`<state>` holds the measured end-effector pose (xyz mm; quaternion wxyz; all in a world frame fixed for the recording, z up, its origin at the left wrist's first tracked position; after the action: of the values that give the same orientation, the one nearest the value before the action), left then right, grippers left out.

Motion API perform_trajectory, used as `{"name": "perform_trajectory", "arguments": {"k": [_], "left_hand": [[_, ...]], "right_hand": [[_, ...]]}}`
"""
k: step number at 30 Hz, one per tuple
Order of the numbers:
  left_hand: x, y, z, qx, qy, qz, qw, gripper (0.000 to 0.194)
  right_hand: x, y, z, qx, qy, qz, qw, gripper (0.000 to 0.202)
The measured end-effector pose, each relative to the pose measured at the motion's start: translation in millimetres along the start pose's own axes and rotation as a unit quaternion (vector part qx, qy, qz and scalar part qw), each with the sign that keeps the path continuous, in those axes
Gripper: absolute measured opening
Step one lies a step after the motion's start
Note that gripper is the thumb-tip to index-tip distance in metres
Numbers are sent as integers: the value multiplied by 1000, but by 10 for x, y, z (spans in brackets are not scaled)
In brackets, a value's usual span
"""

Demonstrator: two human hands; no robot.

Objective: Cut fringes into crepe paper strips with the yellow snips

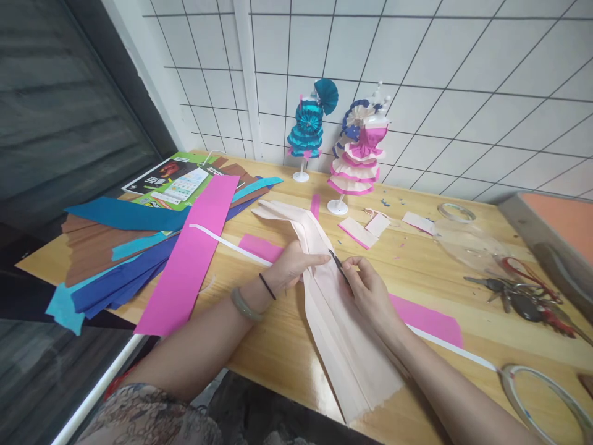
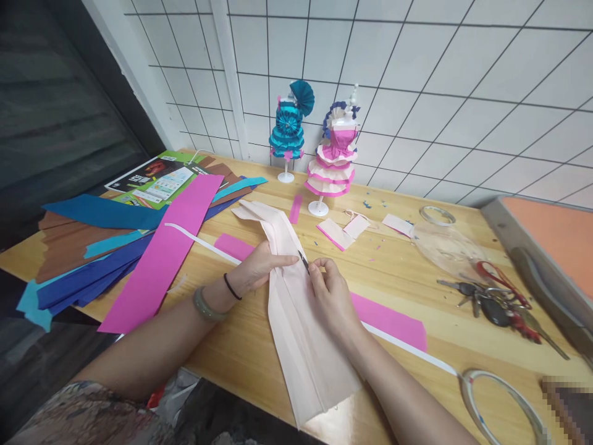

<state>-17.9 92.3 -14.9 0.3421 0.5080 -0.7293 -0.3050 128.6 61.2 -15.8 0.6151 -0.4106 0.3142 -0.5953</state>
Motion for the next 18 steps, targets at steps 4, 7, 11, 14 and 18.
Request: {"name": "perform_trajectory", "arguments": {"k": [4, 7, 11, 14, 18], "left_hand": [[-1, 12, 3, -7, -3, -5, 1000, 37], [-4, 18, 9, -18, -7, -11, 1000, 39], [-12, 24, 31, -30, -6, -18, 999, 40], [-13, 33, 53, -44, 2, -20, 999, 38], [-1, 59, 53, -46, -8, -25, 999, 37]], "right_hand": [[7, 9, -16, -23, -9, 2, 1000, 32], [1, 21, -24, -37, -15, -1, 999, 33], [-3, 15, -21, -54, -26, -7, 998, 33], [6, -3, -10, -53, -35, -12, 998, 33], [14, -9, 4, -55, -33, -22, 998, 34]]}}
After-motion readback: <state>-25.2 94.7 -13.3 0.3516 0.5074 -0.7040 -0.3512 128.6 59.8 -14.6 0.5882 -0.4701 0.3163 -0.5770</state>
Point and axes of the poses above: each hand's wrist, its own x-axis away from the middle knuckle, its own z-axis out of the back of the hand, y = z × x, the point moved 4 cm from there along -x, towards the middle knuckle, and after that the axes turned 6 degrees about x, right-handed, at the moved point
